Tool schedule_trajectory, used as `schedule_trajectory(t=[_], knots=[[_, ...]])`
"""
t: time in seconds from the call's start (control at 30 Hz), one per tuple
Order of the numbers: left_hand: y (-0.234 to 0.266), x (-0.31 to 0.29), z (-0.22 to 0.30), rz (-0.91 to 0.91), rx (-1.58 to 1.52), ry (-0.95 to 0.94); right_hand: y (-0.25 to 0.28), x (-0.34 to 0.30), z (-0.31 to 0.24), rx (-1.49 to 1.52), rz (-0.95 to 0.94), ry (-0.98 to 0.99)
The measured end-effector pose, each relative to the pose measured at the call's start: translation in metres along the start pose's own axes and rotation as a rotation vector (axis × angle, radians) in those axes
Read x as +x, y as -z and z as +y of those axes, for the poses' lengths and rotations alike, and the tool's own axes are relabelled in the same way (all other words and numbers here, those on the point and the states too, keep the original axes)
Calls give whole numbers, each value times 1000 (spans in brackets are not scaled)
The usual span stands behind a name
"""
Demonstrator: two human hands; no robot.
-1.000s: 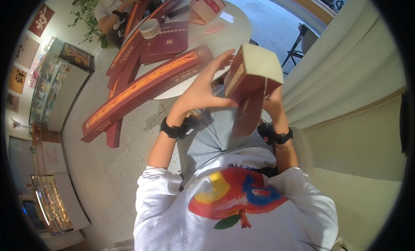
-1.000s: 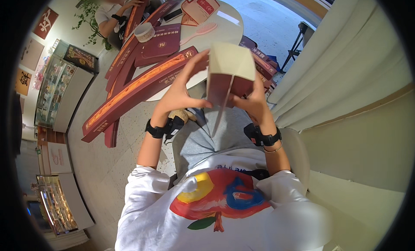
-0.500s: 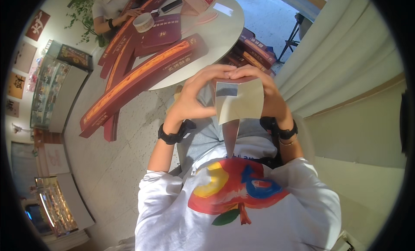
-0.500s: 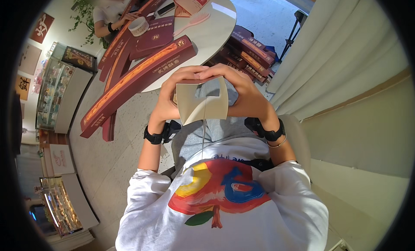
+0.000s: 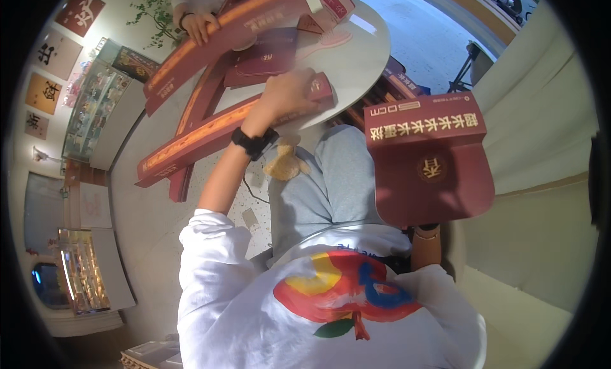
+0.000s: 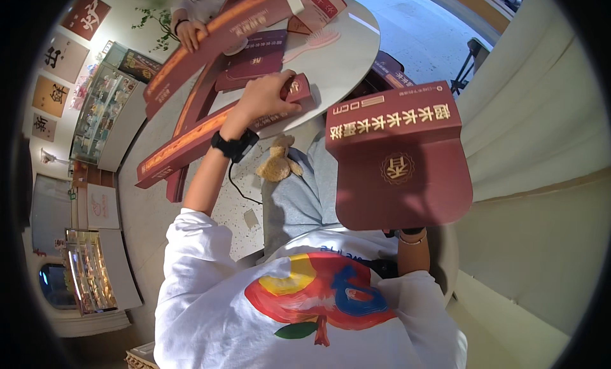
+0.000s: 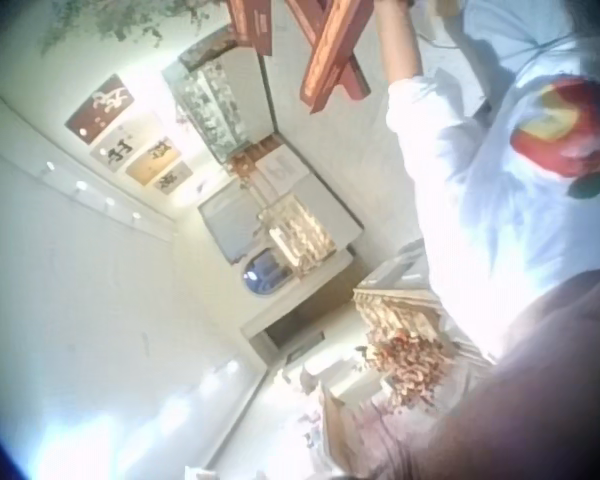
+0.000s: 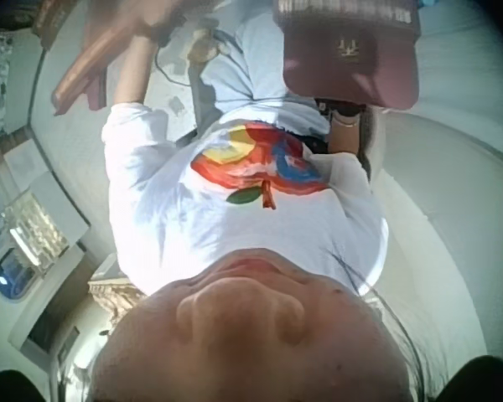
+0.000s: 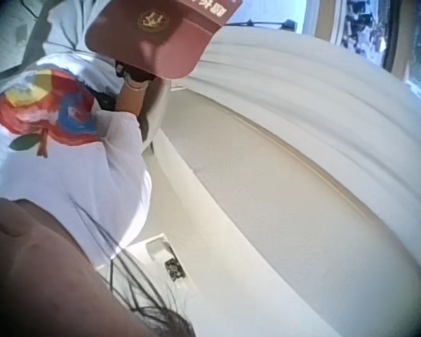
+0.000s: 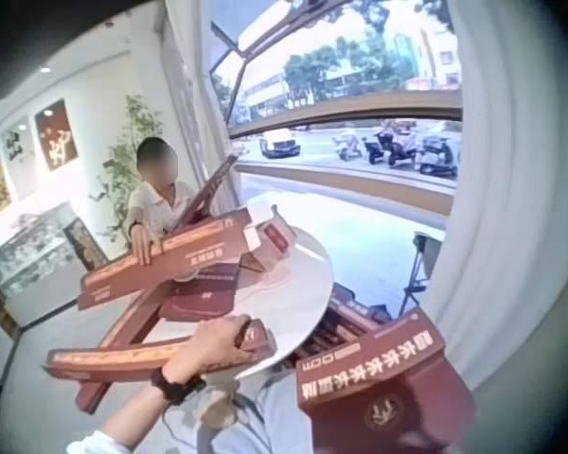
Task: The person assembles long, maroon-colored cardboard boxes by folding flaps and tucking tabs into slots. They handle each box one at a time, folding the sides and ends to form a rectangular package, then placing the finished box on the table.
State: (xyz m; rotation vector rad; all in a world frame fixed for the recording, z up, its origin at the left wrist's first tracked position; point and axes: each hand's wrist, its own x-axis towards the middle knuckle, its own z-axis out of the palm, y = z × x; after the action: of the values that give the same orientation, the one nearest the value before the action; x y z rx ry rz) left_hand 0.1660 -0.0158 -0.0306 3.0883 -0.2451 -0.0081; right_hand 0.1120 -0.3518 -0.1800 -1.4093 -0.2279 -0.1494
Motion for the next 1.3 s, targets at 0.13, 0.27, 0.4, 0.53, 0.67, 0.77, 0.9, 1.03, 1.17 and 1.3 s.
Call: schedule_trajectory(t=[0.13, 0.27, 0.4, 0.53, 0.67, 0.77, 0.9, 1.03, 1.17, 1.3], knots=[[57, -64, 78, 274, -17, -286, 8, 13, 15, 13, 8, -37], [99, -143, 125, 344, 148, -291, -3, 24, 25, 47, -51, -67], [123, -178, 142, 526, 260, -260, -1, 35, 33, 39, -48, -75], [115, -198, 147, 686, 76, -183, -7, 42, 33, 29, -78, -83], [70, -188, 144, 621, -83, 124, -26, 37, 42, 43, -131, -103], [29, -159, 128, 777, -69, 79, -34, 38, 41, 4, -139, -88], [2, -144, 112, 914, -183, -5, -39, 39, 38, -46, -127, -78], [-40, -142, 94, 978, -339, 69, -52, 42, 39, -115, -153, -66], [-40, -139, 88, 877, -427, 153, -62, 42, 41, -173, -158, -51], [-40, -143, 73, 611, -655, 190, -69, 42, 43, -223, -171, -42]])
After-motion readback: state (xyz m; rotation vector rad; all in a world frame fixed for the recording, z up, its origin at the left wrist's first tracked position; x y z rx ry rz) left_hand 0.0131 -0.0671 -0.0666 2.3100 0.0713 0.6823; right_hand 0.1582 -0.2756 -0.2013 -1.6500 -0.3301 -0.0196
